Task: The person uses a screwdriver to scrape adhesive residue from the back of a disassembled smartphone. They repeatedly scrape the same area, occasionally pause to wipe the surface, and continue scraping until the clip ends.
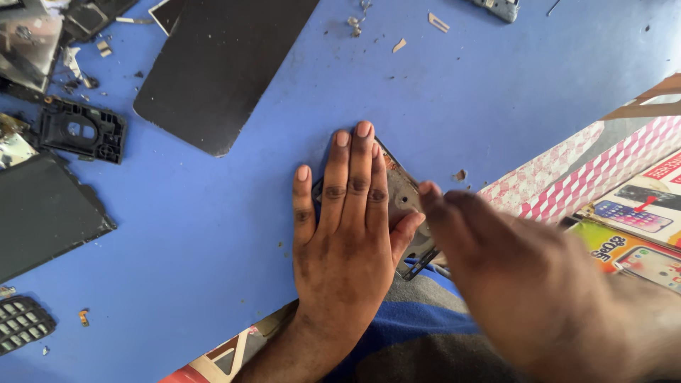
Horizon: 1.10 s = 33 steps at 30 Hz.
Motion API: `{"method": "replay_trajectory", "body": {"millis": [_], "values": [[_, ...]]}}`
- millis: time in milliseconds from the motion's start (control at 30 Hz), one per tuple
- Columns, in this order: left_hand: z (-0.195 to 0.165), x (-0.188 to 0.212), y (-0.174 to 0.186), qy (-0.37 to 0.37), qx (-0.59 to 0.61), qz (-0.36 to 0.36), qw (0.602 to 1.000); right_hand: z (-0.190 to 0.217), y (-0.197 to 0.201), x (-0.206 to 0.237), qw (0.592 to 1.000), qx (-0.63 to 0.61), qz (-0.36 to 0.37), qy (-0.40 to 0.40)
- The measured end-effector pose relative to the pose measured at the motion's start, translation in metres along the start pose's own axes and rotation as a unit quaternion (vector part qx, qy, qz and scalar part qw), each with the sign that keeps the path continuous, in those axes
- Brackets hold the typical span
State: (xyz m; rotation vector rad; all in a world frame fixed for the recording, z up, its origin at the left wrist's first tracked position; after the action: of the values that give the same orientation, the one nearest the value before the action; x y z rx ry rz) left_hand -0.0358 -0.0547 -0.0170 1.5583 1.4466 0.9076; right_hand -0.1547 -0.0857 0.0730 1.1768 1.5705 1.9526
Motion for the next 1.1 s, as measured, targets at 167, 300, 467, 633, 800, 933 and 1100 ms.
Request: {"method": "replay_trajectory", "body": {"millis": [167, 300, 467, 633, 800, 933, 1100], "values": [[0.001, 0.001, -0.001, -0.013, -0.002, 0.014, 1.000, -0.031, 0.013, -0.018, 0.996, -0.069, 0.057, -0.003], [-0.001, -0.001, 0.000, -0.010, -0.004, 0.024, 1.000, -0.048, 0.016, -0.041, 0.989, -0.135, -0.007, 0.057], [-0.003, -0.002, 0.001, -0.010, -0.007, 0.029, 1.000, -0.066, 0.014, -0.049, 0.984, -0.178, 0.018, 0.018], [-0.005, -0.002, 0.001, -0.007, -0.004, 0.024, 1.000, -0.083, 0.008, -0.055, 0.979, -0.177, 0.095, -0.028], [-0.006, -0.003, 0.000, -0.003, 0.001, 0.028, 1.000, -0.088, 0.007, -0.063, 0.972, -0.216, 0.093, -0.001], [-0.007, -0.003, -0.002, -0.004, -0.012, 0.036, 0.999, -0.095, 0.003, -0.064, 0.965, -0.237, 0.104, -0.028], [-0.008, -0.002, -0.005, -0.001, -0.009, 0.040, 0.999, -0.106, -0.008, -0.063, 0.950, -0.291, 0.114, -0.025]]}}
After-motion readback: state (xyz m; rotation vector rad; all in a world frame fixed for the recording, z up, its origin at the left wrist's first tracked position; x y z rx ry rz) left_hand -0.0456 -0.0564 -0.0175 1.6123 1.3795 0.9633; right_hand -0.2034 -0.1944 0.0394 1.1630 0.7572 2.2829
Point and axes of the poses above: each hand's wrist, its own x-axis away from the middle knuckle, its own y-axis out of the back of the hand, z = x × y, the point moved 4 cm from there along -x, towards the middle knuckle, and after that the axes turned 5 degrees about y, right-handed, at the moved point
